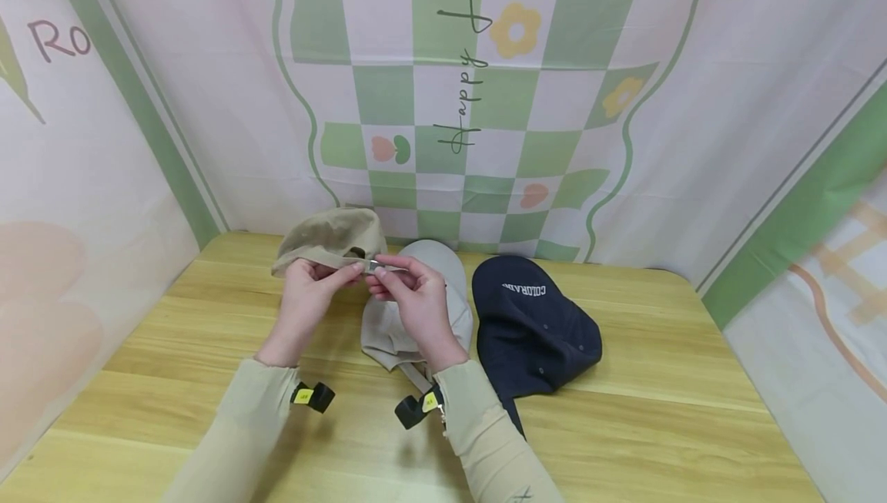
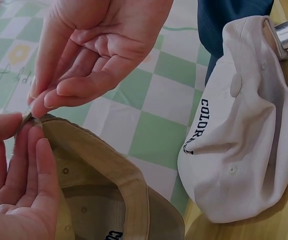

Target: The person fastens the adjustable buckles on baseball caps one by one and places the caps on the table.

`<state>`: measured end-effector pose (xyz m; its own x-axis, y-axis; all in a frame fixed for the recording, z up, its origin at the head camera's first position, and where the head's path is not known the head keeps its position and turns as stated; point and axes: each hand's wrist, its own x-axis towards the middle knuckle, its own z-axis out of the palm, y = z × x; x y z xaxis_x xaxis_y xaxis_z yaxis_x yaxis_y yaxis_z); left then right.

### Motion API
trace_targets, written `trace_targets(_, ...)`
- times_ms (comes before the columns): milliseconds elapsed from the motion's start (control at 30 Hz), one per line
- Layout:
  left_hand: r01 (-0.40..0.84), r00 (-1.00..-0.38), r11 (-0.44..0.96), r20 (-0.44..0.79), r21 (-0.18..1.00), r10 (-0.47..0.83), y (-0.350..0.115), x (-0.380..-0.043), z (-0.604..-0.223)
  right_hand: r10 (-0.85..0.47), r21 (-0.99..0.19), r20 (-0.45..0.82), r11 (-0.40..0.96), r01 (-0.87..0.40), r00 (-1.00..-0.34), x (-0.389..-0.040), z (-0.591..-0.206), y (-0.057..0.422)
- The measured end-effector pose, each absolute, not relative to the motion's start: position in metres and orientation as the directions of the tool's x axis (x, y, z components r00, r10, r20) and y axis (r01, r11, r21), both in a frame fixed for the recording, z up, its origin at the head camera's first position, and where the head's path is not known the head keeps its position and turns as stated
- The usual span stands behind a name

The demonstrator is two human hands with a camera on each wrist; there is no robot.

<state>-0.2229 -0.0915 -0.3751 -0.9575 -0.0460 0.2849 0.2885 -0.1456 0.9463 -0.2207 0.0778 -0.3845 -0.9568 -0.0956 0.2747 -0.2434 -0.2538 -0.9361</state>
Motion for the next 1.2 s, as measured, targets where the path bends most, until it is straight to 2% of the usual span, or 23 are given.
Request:
trace_targets(933,0.279,-0.958,-0.135,0.285,0.951,0.023,-0.0970,-0.2243,-0.3774,-0.130,-0.936,0.286,-0.248,-0.248,-0.949,-0.2194,-0.3836,0.0802)
trace_targets(1200,0.322,-0.945,-0.124,0.326,0.938,0.012,-0.1011,-0.2250,-0.3780,-0.142,-0.932,0.299,-0.255,-0.257,-0.944,-0.2194,-0.3842,0.0813)
